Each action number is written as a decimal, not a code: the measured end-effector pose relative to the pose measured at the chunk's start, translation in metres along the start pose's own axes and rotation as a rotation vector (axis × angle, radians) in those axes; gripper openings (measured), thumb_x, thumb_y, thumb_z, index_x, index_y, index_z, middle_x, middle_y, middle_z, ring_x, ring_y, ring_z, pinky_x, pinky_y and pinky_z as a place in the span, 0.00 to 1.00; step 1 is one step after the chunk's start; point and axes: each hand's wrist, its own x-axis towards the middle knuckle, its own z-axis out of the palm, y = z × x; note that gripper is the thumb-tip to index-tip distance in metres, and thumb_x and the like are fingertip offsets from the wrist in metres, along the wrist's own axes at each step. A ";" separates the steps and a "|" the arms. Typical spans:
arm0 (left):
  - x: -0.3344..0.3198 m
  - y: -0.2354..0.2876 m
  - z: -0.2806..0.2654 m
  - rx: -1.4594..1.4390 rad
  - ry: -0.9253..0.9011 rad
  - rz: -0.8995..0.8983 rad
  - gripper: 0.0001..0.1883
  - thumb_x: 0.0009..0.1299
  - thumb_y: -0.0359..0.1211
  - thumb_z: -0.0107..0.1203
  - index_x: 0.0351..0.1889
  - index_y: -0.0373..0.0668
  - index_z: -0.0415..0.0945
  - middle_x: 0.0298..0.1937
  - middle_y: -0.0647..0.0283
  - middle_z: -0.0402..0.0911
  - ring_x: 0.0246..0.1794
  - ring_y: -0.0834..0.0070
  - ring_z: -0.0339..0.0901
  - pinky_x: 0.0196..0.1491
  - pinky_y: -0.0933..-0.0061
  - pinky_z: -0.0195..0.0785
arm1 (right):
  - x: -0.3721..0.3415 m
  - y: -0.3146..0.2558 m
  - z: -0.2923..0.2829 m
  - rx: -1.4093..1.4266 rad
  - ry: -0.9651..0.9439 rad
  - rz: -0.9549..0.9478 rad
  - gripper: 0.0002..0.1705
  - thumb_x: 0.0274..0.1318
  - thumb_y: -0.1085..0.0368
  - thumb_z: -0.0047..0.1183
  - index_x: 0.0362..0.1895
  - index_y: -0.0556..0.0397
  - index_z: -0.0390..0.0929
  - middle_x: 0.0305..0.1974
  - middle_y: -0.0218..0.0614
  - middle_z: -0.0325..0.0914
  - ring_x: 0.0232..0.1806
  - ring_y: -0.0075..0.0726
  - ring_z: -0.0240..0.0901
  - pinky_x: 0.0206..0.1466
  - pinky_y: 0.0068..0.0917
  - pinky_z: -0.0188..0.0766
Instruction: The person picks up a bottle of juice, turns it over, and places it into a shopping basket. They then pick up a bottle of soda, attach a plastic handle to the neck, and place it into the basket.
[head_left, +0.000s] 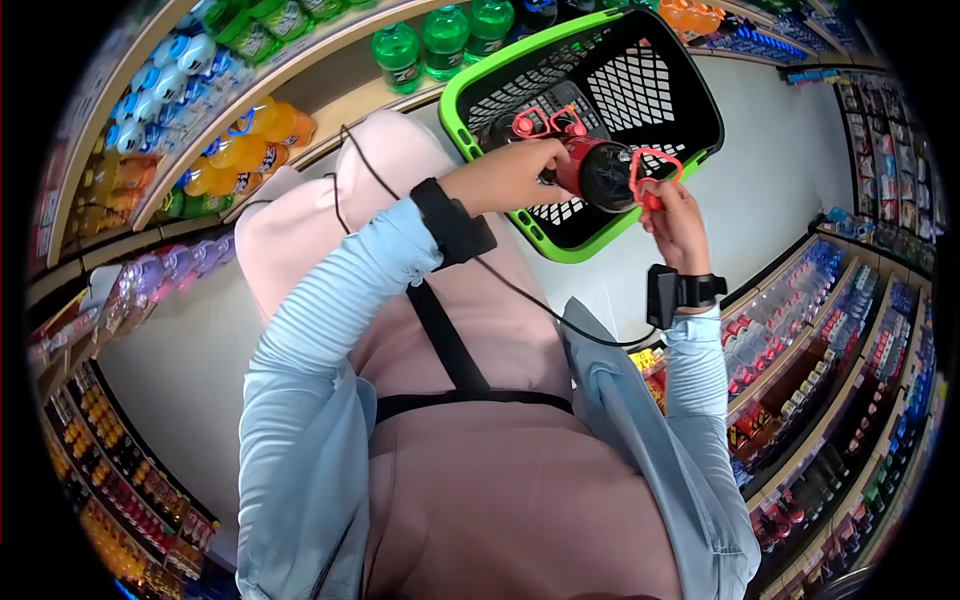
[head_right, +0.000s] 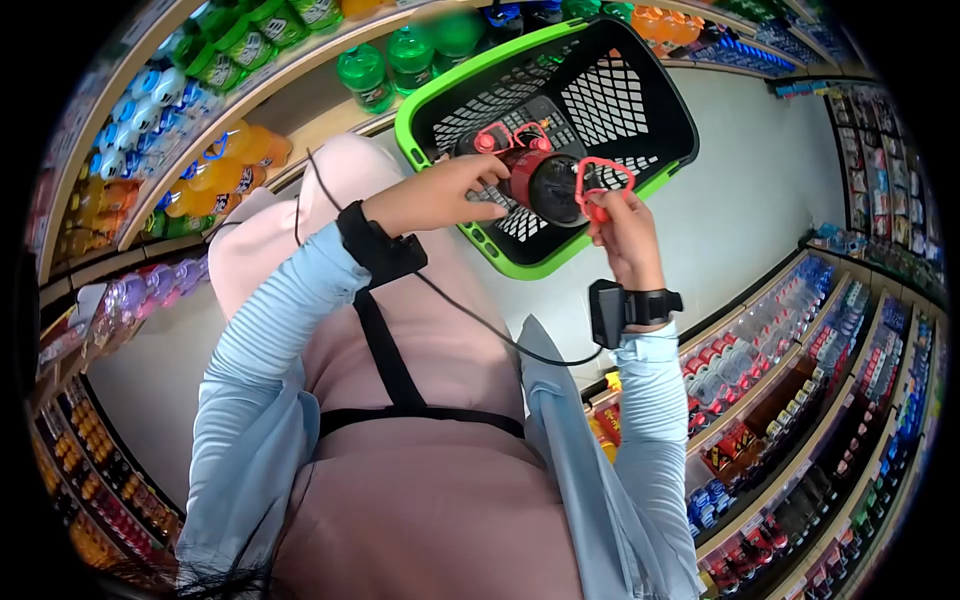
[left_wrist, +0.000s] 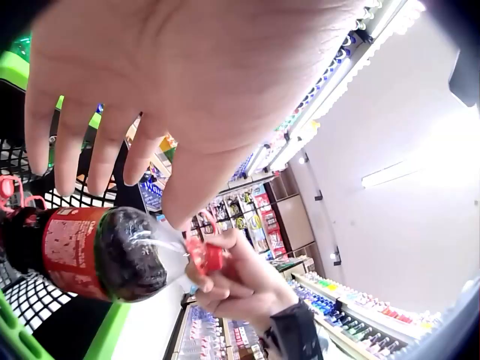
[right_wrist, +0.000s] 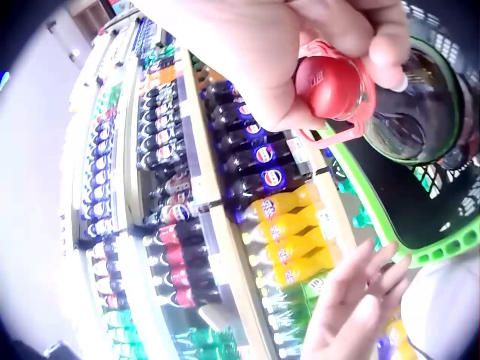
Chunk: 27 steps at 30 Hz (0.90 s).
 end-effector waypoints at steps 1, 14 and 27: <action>-0.006 0.004 0.002 0.096 0.022 0.043 0.23 0.63 0.38 0.59 0.52 0.35 0.67 0.48 0.50 0.73 0.51 0.62 0.72 0.53 0.66 0.65 | -0.007 -0.013 0.002 -0.031 -0.014 -0.024 0.08 0.53 0.65 0.51 0.34 0.57 0.73 0.21 0.31 0.71 0.15 0.24 0.65 0.19 0.19 0.60; -0.126 -0.008 -0.061 -0.037 0.403 0.056 0.23 0.65 0.42 0.57 0.51 0.37 0.69 0.46 0.54 0.76 0.44 0.66 0.75 0.47 0.69 0.68 | -0.065 -0.118 0.061 -0.449 -0.183 -0.096 0.10 0.54 0.60 0.50 0.32 0.54 0.70 0.15 0.30 0.68 0.08 0.19 0.54 0.15 0.16 0.53; -0.305 -0.137 -0.220 0.135 1.050 -0.398 0.17 0.67 0.44 0.53 0.48 0.44 0.75 0.41 0.65 0.77 0.41 0.77 0.77 0.43 0.74 0.67 | -0.083 -0.155 0.115 -0.597 -0.080 -0.223 0.14 0.55 0.56 0.51 0.35 0.54 0.72 0.12 0.29 0.66 0.05 0.18 0.49 0.14 0.15 0.53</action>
